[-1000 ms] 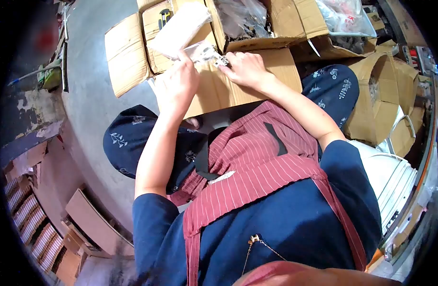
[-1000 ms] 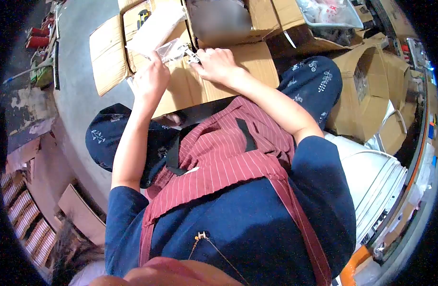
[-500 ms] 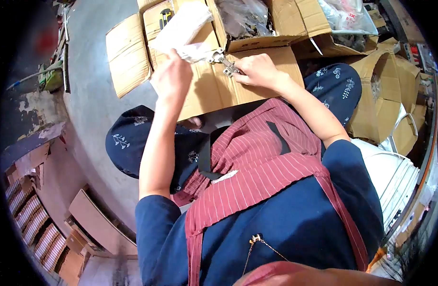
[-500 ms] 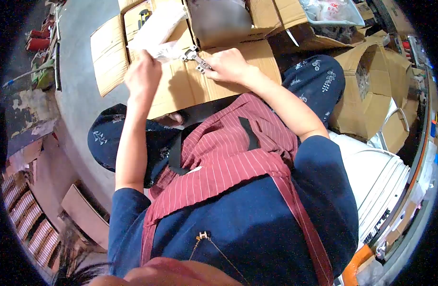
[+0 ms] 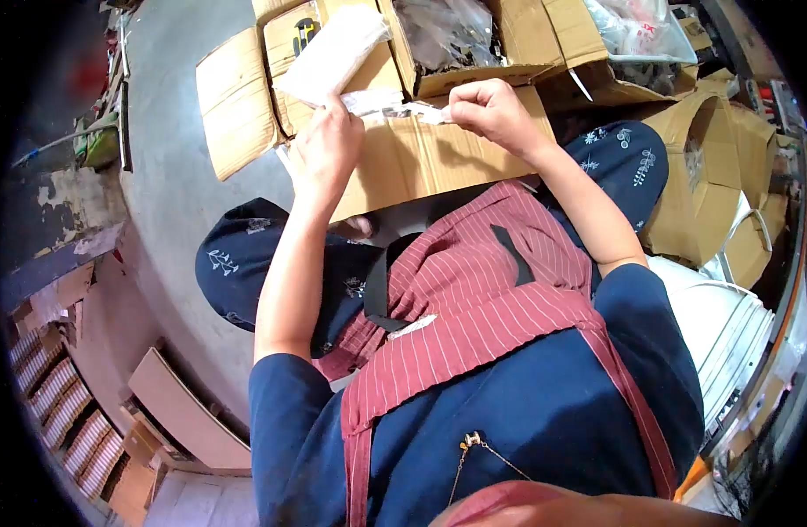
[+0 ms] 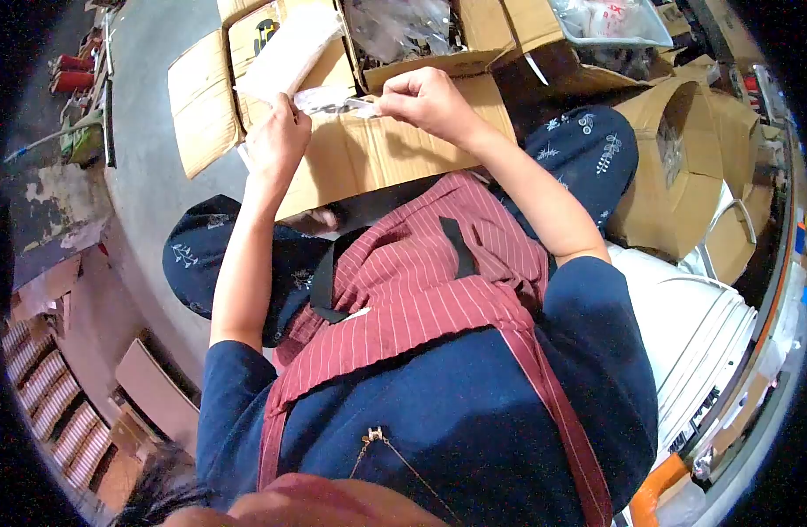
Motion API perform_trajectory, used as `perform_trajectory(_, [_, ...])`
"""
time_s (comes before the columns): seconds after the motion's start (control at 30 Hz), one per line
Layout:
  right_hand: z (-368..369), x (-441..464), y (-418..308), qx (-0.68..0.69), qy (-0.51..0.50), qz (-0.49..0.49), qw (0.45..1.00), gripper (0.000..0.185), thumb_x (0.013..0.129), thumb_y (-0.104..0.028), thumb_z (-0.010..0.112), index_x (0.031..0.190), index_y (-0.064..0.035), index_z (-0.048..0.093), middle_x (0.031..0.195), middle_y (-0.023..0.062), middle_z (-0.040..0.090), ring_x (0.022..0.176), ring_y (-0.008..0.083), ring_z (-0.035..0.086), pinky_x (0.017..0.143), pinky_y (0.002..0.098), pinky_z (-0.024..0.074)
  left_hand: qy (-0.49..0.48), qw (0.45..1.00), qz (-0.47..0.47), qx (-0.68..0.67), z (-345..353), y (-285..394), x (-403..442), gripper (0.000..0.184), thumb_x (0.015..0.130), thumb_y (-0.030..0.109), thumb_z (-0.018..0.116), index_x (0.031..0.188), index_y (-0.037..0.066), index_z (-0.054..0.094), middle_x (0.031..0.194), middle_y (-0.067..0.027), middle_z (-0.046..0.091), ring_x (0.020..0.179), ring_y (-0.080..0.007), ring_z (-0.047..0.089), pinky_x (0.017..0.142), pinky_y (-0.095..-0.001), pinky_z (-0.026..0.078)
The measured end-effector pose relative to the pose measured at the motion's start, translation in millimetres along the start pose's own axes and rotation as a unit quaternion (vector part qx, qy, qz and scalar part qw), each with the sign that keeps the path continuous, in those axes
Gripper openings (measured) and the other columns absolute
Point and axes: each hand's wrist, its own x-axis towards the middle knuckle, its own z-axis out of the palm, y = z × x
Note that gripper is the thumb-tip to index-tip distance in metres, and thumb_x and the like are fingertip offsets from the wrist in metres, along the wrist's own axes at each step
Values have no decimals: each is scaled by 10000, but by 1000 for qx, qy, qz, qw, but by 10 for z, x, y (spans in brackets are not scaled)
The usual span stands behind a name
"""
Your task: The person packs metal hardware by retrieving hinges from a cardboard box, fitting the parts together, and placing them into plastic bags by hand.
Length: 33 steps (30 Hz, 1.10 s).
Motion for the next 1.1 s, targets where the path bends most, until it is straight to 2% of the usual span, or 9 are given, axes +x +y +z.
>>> perform_trajectory(0.1, [-42, -7, -63, 163, -86, 77, 980, 273, 871, -229, 660, 692, -23, 667, 561, -39, 546, 530, 33, 462, 502, 243, 359, -42, 999, 16, -11, -245, 183, -73, 222, 878, 205, 581, 971, 5, 555, 879, -211, 690, 816, -393, 678, 741, -488, 542])
perform_trajectory(0.23, [29, 84, 132, 62, -17, 49, 997, 277, 862, -225, 660, 667, -30, 649, 568, -41, 544, 524, 36, 470, 498, 253, 371, -21, 996, 27, -76, -275, 235, -111, 212, 886, 228, 586, 959, 31, 557, 862, -196, 688, 799, -381, 679, 700, -465, 539])
perform_trajectory(0.37, [126, -6, -12, -237, 78, -83, 965, 272, 787, -334, 675, 713, -72, 685, 590, 82, 618, 554, 219, 626, 555, 372, 469, 1, 995, 42, -86, -353, 309, -198, 188, 881, 229, 627, 999, 93, 574, 794, -121, 692, 742, -315, 690, 646, -423, 533])
perform_trajectory(0.43, [223, -60, -68, -317, 76, -173, 929, 275, 782, -315, 696, 736, -51, 635, 648, 111, 619, 600, 304, 616, 555, 397, 464, 9, 993, 69, -100, -435, 405, -264, 179, 874, 204, 636, 1007, 101, 575, 783, -109, 684, 732, -308, 684, 643, -418, 531])
perform_trajectory(0.57, [313, -69, -90, -338, 103, -194, 915, 281, 793, -327, 692, 751, -56, 634, 686, 118, 638, 644, 310, 644, 579, 412, 489, -12, 981, 119, -150, -659, 642, -394, 183, 862, 150, 630, 1002, 58, 556, 859, -158, 658, 780, -353, 661, 680, -436, 528])
perform_trajectory(0.83, [334, -12, -13, -353, 143, -189, 905, 366, 906, -386, 640, 734, -64, 638, 680, 126, 630, 628, 313, 637, 568, 412, 484, -132, 955, 8, -266, -740, 606, -336, 233, 865, 165, 643, 1042, 50, 544, 751, -163, 661, 704, -325, 672, 643, -415, 516])
perform_trajectory(0.93, [157, 53, -101, -354, 145, -144, 913, 461, 958, -497, 537, 746, -118, 692, 673, 137, 658, 641, 328, 665, 561, 445, 503, -73, 966, 2, -250, -776, 406, -227, 217, 859, 217, 650, 1023, 81, 607, 707, -119, 664, 676, -293, 675, 646, -415, 516])
perform_trajectory(1.03, [-6, 103, -158, -335, 237, -192, 892, 339, 933, -388, 613, 767, -99, 669, 702, 107, 656, 674, 325, 660, 578, 429, 509, -13, 968, -26, -250, -802, 234, -98, 162, 836, 218, 646, 916, 78, 654, 706, -92, 675, 680, -274, 679, 654, -390, 522])
perform_trajectory(1.1, [-63, 149, -165, -357, 260, -232, 867, 186, 906, -257, 627, 836, -90, 668, 818, 94, 675, 761, 301, 664, 642, 405, 525, 28, 967, -35, -251, -830, 162, -21, 174, 843, 171, 652, 963, 46, 673, 733, -86, 674, 662, -185, 652, 655, -314, 504])
